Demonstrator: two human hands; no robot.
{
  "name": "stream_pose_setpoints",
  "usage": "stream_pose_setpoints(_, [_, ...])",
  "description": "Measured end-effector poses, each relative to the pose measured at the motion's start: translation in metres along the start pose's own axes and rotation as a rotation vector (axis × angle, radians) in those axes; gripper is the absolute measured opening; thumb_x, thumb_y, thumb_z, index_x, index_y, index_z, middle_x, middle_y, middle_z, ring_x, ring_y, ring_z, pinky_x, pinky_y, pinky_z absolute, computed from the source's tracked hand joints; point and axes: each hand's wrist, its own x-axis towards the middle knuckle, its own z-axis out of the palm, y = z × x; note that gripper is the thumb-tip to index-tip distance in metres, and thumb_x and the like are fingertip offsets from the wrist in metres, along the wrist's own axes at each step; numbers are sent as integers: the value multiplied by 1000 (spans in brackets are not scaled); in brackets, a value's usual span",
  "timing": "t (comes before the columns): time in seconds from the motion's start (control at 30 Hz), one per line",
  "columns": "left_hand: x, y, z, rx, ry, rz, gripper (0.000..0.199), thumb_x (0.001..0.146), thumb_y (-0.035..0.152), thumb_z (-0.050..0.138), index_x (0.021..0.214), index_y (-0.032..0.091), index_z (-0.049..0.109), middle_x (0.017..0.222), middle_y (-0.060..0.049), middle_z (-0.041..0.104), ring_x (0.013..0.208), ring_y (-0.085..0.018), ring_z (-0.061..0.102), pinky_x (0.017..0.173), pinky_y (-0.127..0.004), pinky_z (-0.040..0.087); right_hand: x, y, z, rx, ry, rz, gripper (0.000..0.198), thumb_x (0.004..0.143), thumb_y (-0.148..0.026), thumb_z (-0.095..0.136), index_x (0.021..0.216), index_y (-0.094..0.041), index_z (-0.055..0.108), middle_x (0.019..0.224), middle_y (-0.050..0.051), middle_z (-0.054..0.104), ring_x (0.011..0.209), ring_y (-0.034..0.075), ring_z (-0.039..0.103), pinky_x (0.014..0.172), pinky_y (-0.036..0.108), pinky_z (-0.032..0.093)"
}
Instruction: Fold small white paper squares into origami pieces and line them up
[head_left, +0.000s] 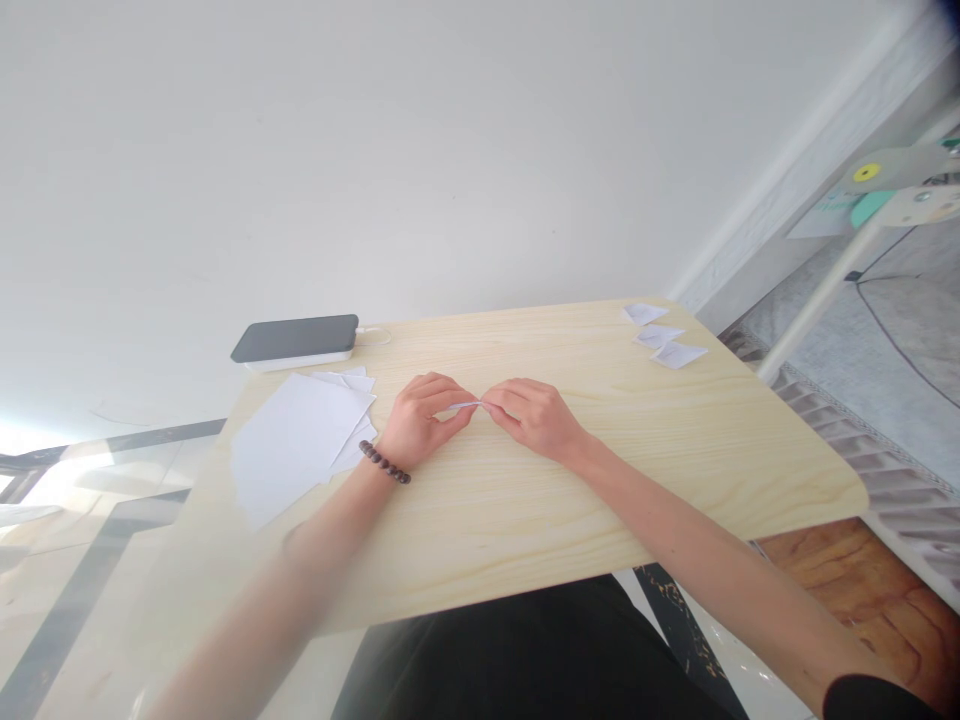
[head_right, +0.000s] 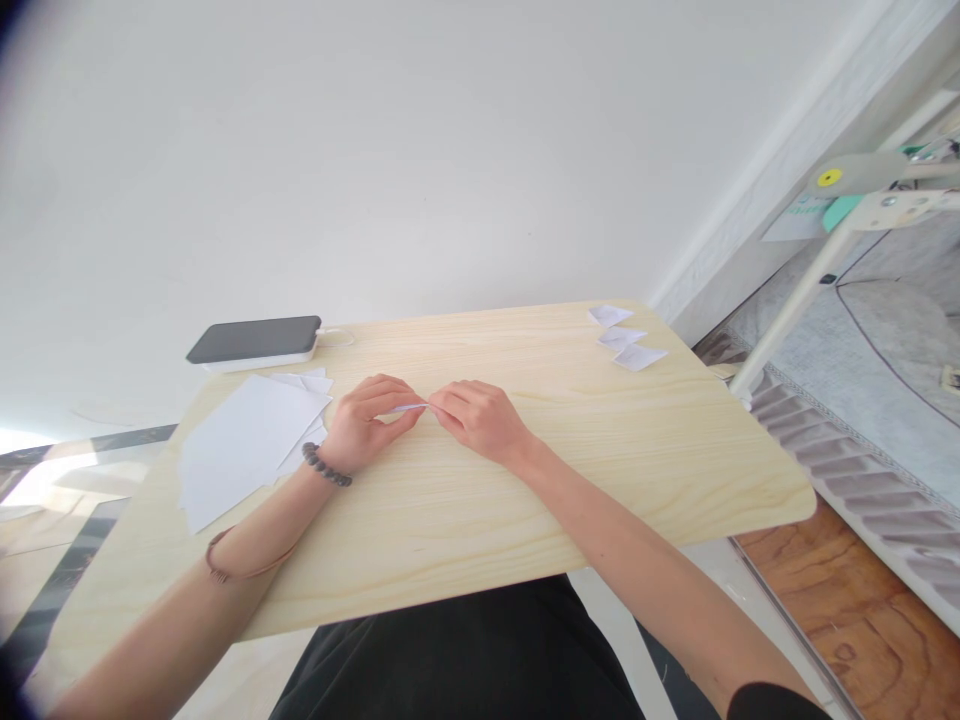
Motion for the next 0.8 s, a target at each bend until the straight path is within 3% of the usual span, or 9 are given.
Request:
stream_pose_setpoints(0.2, [-1,1,1,-15,24,-61,9,76,23,58,81,18,63,81,-4,64,81,-15,57,77,-29,45,-1,1,3,-15,0,5,14,85,-22,44,86,-18,58,81,2,63,73,12,57,70,26,43])
stream_pose_setpoints(0.4, [0,3,0,-17,-15,-30,8,75,19,56,81,18,62,79,-3,63,84,-16,56,78,-30,45,0,0,3,-15,-21,-14,15,86,-24,44,89,-18,57,85,3,64,77,13,57,72,26,43])
stream_pose_setpoints(0.57, [1,5,-1,6,25,-41,7,73,17,57,79,18,61,78,-3,63,82,-16,56,77,-31,45,1,1,1,-13,-1,-45,15,86,-23,44,91,-18,57,88,3,64,79,13,58,71,26,43])
stream_pose_setpoints(0.8, [-1,-1,-8,31,81,-59,6,73,18,58,77,17,61,76,-3,63,77,-16,56,74,-32,46,-2,7,-6,30,50,26,14,86,-22,44,89,-19,57,86,3,64,79,13,58,73,26,42])
